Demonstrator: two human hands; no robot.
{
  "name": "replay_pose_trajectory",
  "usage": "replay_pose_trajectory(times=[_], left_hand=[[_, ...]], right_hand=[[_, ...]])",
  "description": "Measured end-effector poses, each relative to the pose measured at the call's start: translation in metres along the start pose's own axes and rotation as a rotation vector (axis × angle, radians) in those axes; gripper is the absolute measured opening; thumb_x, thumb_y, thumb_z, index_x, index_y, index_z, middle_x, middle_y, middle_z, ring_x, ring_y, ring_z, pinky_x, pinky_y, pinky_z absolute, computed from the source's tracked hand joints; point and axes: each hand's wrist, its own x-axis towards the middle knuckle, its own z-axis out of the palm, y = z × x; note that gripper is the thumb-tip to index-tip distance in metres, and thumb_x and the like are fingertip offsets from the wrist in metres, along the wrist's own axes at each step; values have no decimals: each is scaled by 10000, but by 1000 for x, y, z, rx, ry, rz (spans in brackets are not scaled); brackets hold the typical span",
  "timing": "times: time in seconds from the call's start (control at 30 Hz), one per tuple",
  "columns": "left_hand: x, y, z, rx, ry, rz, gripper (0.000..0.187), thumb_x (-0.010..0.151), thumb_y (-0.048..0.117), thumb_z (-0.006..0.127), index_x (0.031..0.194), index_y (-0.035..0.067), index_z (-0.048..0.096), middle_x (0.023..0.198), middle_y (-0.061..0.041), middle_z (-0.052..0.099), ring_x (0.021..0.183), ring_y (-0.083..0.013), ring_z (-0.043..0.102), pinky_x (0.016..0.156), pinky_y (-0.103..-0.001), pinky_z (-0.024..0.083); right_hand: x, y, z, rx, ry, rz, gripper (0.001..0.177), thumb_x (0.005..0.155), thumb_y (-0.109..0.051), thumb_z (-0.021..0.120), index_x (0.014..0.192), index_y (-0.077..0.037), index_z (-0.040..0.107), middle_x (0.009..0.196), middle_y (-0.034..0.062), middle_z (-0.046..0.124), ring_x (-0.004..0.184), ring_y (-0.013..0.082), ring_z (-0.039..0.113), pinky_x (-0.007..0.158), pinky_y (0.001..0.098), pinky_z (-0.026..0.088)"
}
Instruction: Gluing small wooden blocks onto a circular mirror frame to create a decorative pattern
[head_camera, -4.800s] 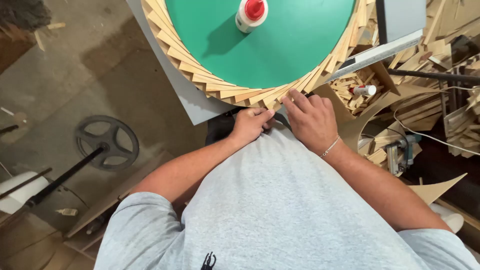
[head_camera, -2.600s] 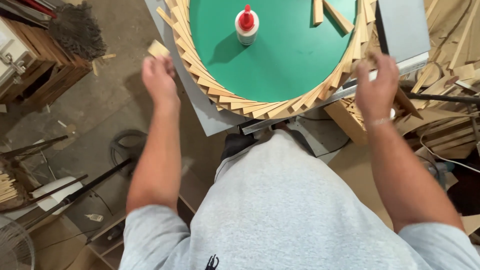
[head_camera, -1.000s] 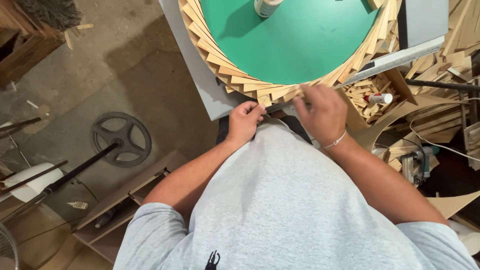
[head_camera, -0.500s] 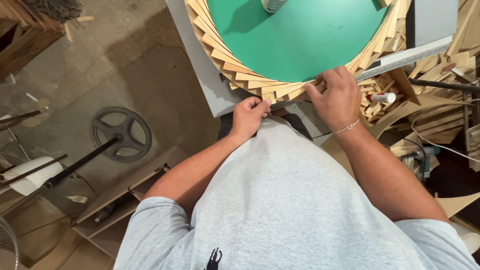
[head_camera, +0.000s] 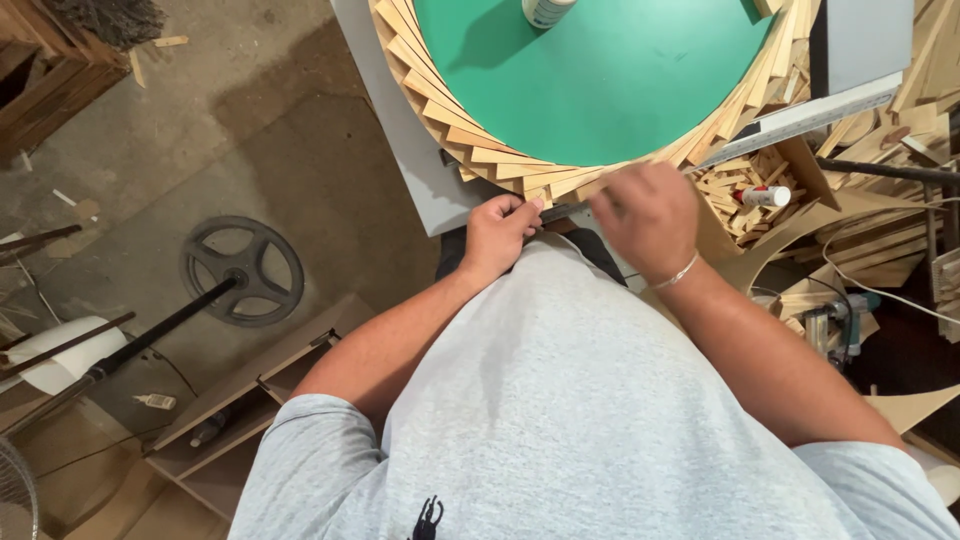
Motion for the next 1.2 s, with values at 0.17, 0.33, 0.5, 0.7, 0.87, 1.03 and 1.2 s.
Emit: replay_pose_trajectory(times=[0.17,0.33,0.5,0.7,0.87,1.03,1.2], left_hand=[[-2,5,0,3,-2,-14,203,832,239,784,749,57,750,677,-98,736,620,-113,705,521,-200,530],[-3,7,0,19,-3,-11,204,835,246,787,763,57,757,700,-106,749,637,-118,717,529,-205,542],[-1,3,-1,41,-15,-3,191,836,252,781,769,73,765,703,-97,755,610,-107,703,523,-201,537],[-15,22,-4,57,-23,5,186,866,234,756,790,64,766,751,-110,767,650,-116,723,537,-202,550],[-25,16,-12,62,-42,-31,166,877,222,741,838,65,779,754,-98,765,650,-95,698,562,-180,544],[-30,12,-2,116,-95,-45,121,821,231,765,769,123,783,649,-55,717,575,-58,601,512,-200,517],[-24,9,15,63,-153,-55,144,851,251,770,849,112,808,682,-90,734,611,-77,623,557,-197,528]], right_hand=[[13,-36,-14,-99,31,-188,191,907,-260,744,1081,-189,778,1103,3,723,948,234,650,825,383,508],[10,-39,-15,-171,56,-205,220,941,-239,676,1130,-176,770,1152,6,715,938,223,629,825,378,497],[12,-45,-19,-194,73,-187,228,980,-221,641,1159,-158,768,1153,14,714,855,226,599,774,359,491],[11,-39,-31,44,21,-90,246,921,-176,739,1159,-125,774,1177,24,738,867,272,643,762,391,505],[-12,-17,-30,49,31,-3,247,945,-178,741,1176,-105,788,1173,52,740,947,282,653,804,394,484],[-17,-11,-28,-3,43,7,266,945,-185,745,1194,-100,779,1195,63,726,970,282,646,810,394,487],[-13,-11,-27,-56,29,-21,282,930,-223,755,1203,-157,789,1194,58,709,973,280,636,818,400,489]])
